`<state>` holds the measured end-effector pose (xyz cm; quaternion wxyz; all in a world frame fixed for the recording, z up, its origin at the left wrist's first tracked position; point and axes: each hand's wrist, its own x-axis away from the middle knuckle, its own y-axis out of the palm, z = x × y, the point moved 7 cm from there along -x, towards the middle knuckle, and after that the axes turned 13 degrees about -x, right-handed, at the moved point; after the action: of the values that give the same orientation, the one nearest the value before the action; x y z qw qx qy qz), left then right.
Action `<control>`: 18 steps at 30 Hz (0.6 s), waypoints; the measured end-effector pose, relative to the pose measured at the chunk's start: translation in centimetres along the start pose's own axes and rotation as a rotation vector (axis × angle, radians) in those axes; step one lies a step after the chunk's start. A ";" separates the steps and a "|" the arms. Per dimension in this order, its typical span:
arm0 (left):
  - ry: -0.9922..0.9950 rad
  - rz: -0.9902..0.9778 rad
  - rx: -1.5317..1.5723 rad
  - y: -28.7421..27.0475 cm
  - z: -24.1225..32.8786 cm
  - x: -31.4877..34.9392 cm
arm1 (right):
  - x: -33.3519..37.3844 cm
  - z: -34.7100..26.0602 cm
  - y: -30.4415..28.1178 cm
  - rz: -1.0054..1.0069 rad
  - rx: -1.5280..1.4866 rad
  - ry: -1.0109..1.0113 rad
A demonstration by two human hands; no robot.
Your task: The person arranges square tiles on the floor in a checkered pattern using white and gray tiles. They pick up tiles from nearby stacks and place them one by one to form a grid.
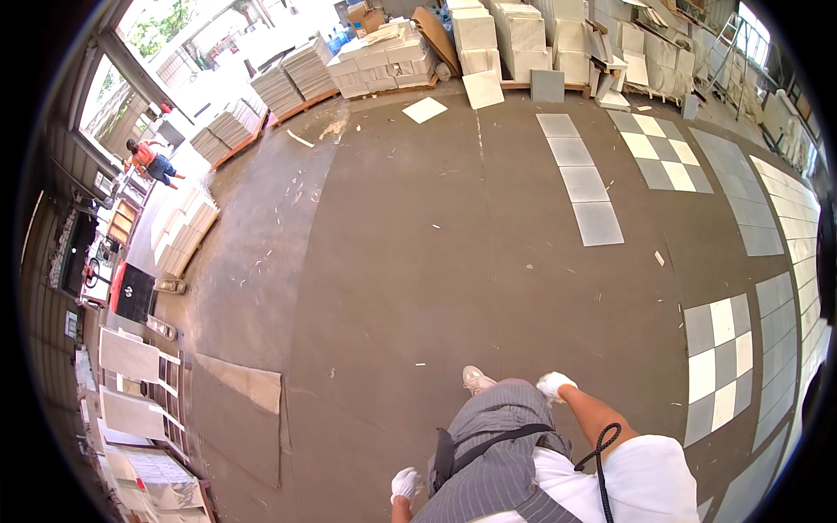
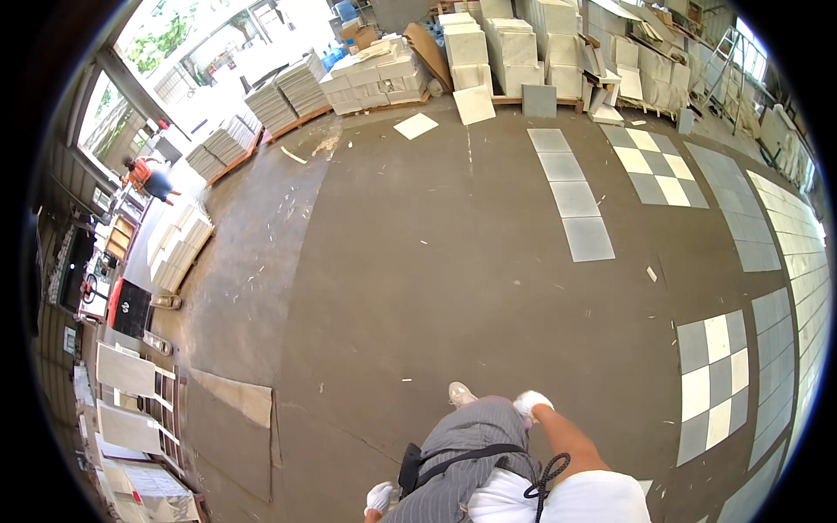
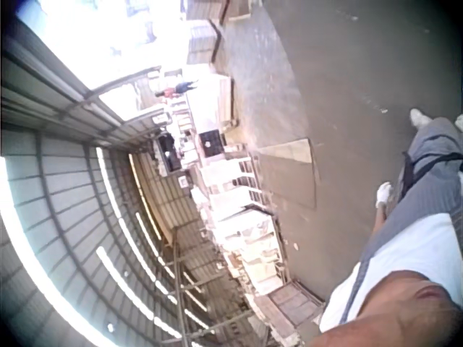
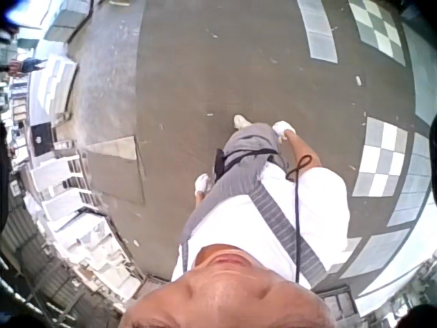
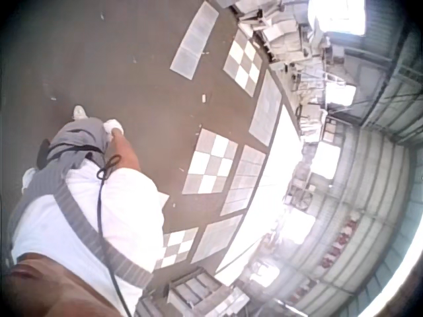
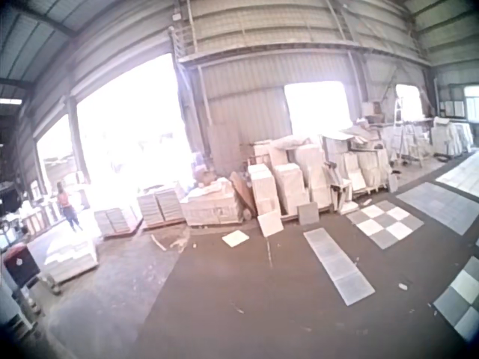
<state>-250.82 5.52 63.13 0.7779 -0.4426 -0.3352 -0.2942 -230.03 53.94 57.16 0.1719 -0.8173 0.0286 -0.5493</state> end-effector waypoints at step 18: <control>0.154 0.010 -0.185 -16.3 8.1 -28.0 | -6.5 -54.3 -2.1 -0.249 -0.062 -0.989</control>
<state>-282.10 10.08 52.33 0.7589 -0.4902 -0.2435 -0.3530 -282.14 43.94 70.37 0.0738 -0.9814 -0.1374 -0.1118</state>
